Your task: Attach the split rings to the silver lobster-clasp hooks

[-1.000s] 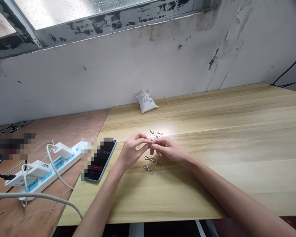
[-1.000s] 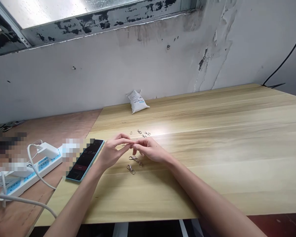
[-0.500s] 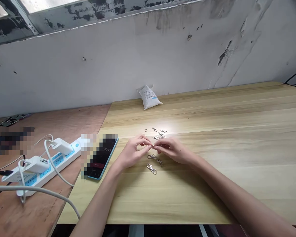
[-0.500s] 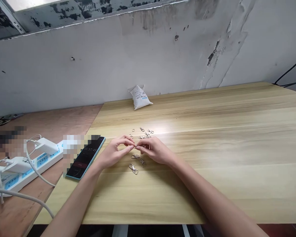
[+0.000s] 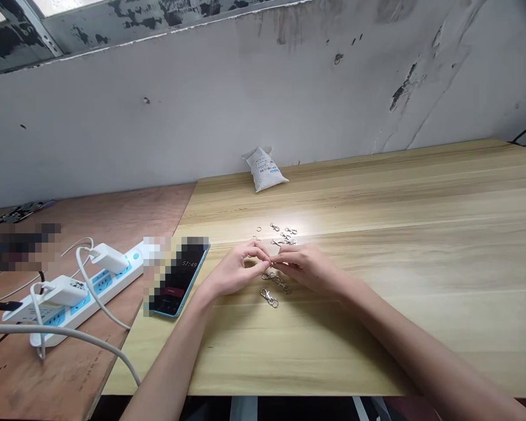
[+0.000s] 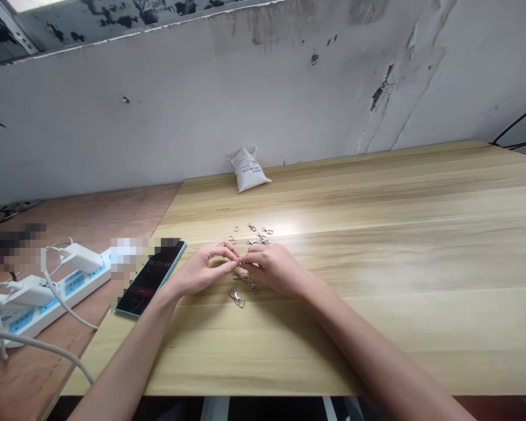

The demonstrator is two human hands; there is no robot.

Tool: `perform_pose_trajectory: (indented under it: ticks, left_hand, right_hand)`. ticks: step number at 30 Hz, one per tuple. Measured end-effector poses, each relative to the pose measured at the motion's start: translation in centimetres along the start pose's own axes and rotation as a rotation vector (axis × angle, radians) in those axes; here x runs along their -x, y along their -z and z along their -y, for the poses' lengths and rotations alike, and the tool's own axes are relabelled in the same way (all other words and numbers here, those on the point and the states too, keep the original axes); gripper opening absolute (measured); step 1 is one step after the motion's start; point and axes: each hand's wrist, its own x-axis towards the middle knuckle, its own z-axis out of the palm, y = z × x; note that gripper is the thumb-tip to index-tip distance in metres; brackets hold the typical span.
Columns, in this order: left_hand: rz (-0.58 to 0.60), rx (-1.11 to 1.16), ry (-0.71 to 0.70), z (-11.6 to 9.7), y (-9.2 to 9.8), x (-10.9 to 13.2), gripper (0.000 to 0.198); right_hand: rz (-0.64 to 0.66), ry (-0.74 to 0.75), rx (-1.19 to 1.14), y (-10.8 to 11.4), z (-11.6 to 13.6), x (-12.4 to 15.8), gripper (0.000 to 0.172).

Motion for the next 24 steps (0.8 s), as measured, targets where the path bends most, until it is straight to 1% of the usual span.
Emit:
perform_pose_trajectory:
  ticks: [5,11,17,21,23,24]
  left_hand:
    - [0.003,-0.010,0.013,-0.07,-0.03,-0.11,0.016]
    - [0.000,-0.054,0.000,-0.18,0.01,-0.25,0.013]
    - [0.036,-0.069,-0.004,-0.01,0.25,-0.06,0.011]
    - [0.051,-0.122,-0.022,-0.07,0.35,0.04,0.012]
    - [0.029,-0.167,-0.045,-0.09,0.39,0.03,0.011]
    - [-0.001,-0.193,-0.055,-0.11,0.41,0.00,0.010]
  right_hand:
    - [0.031,0.011,0.072,0.02,0.10,0.02,0.033]
    - [0.052,-0.001,0.138,0.15,0.35,-0.05,0.034]
    - [0.010,-0.040,0.097,0.36,0.42,-0.07,0.028]
    - [0.017,-0.034,0.092,0.33,0.54,-0.06,0.028]
    - [0.005,-0.036,0.081,0.27,0.54,-0.07,0.029]
    - [-0.008,-0.045,0.073,0.26,0.54,-0.08,0.029]
